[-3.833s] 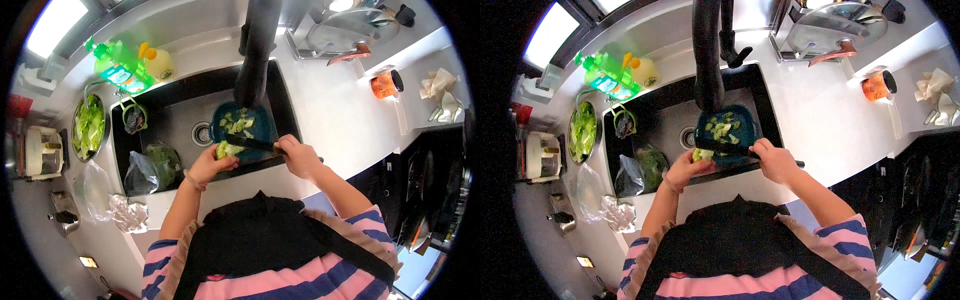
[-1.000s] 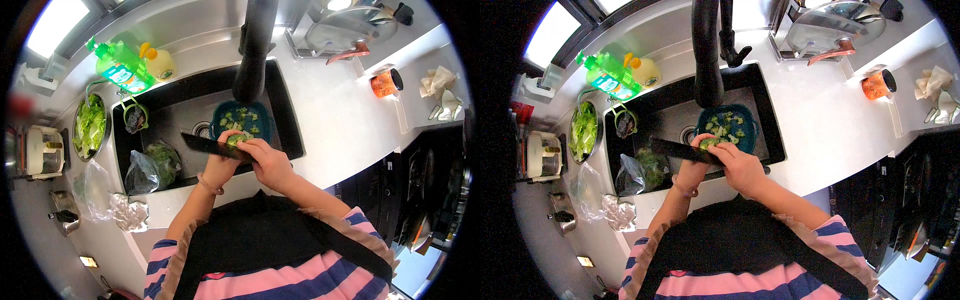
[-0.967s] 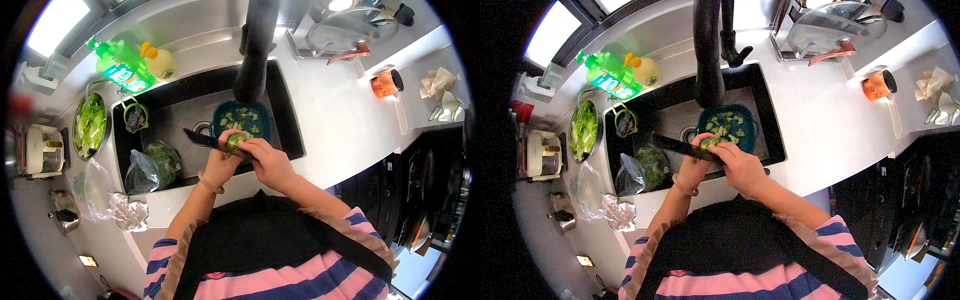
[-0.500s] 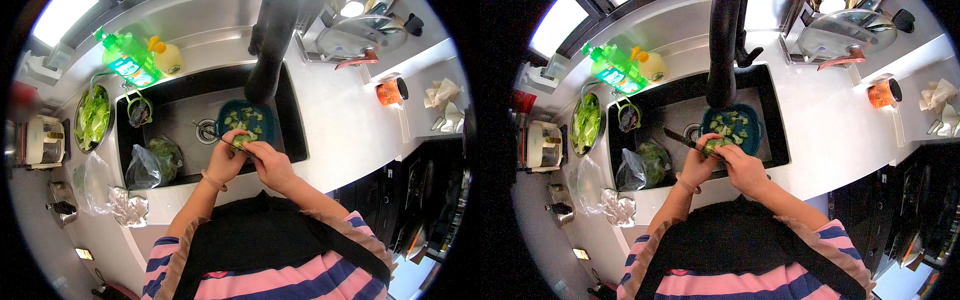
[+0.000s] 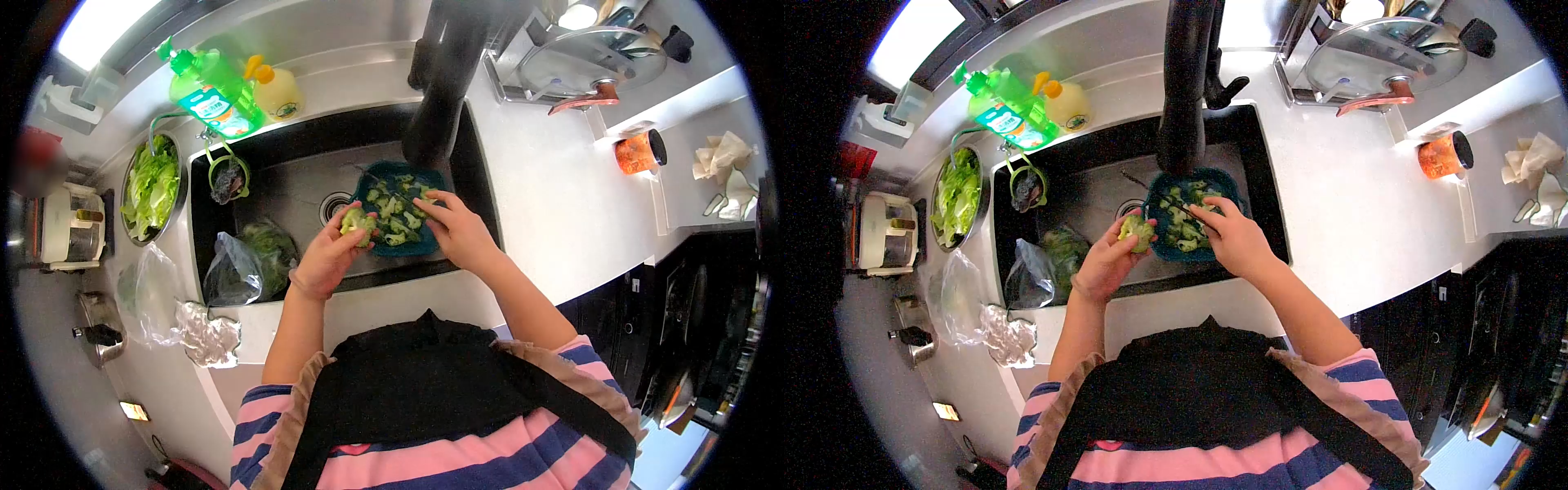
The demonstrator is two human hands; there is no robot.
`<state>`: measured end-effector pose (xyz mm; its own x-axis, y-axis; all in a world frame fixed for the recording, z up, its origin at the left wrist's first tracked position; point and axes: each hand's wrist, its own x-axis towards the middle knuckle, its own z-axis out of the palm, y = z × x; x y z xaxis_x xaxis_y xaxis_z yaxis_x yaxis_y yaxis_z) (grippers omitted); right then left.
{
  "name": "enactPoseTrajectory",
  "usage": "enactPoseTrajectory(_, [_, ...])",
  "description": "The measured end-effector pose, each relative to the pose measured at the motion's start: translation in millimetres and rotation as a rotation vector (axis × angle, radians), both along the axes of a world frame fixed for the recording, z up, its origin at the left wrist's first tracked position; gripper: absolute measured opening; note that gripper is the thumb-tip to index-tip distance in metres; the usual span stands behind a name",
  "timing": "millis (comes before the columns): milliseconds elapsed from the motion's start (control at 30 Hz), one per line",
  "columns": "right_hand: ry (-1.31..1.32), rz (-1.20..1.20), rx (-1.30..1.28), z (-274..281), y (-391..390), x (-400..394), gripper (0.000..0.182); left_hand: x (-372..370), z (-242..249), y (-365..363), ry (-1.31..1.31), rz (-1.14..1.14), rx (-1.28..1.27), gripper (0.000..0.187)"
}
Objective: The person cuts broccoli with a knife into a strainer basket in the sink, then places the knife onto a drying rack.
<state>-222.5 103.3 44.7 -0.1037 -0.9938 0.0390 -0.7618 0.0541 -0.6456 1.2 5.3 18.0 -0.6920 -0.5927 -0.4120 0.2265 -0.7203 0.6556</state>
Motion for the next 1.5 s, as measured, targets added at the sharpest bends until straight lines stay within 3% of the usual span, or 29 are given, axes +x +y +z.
enactPoseTrajectory(100, [-0.035, -0.015, 0.099, 11, 4, 4, 0.036, 0, 8, 6, -0.012, -0.030, -0.151, 0.058])
enactPoseTrajectory(267, [-0.026, 0.091, -0.075, 37, 20, 23, 0.051, -1, 21, 8, -0.134, -0.046, -0.420, 0.059])
enactPoseTrajectory(300, [-0.003, 0.138, -0.111, 44, 23, 27, 0.055, -6, 15, 8, -0.238, -0.008, -0.605, 0.063])
enactPoseTrajectory(367, [0.017, 0.160, -0.140, 55, 27, 32, 0.060, -9, 12, 10, -0.019, 0.064, -0.343, 0.063])
enactPoseTrajectory(433, [0.019, 0.218, -0.147, 59, 30, 35, 0.056, -10, 18, 11, 0.009, 0.079, -0.340, 0.059])
enactPoseTrajectory(500, [0.037, 0.222, -0.187, 60, 31, 35, 0.055, -12, 20, 13, -0.151, 0.046, -0.515, 0.062])
enactPoseTrajectory(900, [0.045, 0.174, -0.223, 57, 35, 48, 0.058, -9, 36, 22, -0.157, -0.169, -0.534, 0.053])
enactPoseTrajectory(967, [0.079, 0.222, -0.174, 59, 33, 47, 0.073, -8, 36, 22, -0.164, -0.201, -0.541, 0.051])
enactPoseTrajectory(1033, [0.069, 0.229, -0.174, 59, 31, 46, 0.074, -9, 34, 21, -0.149, -0.251, -0.556, 0.052])
enactPoseTrajectory(1267, [0.071, 0.191, -0.172, 49, 30, 49, 0.074, -12, 34, 23, -0.156, -0.220, -0.529, 0.050])
enactPoseTrajectory(1333, [0.078, 0.181, -0.191, 40, 30, 50, 0.073, -12, 36, 26, -0.175, -0.188, -0.695, 0.049])
enactPoseTrajectory(1500, [0.048, 0.165, -0.151, 43, 27, 49, 0.068, -13, 39, 25, -0.115, -0.219, -0.721, 0.050])
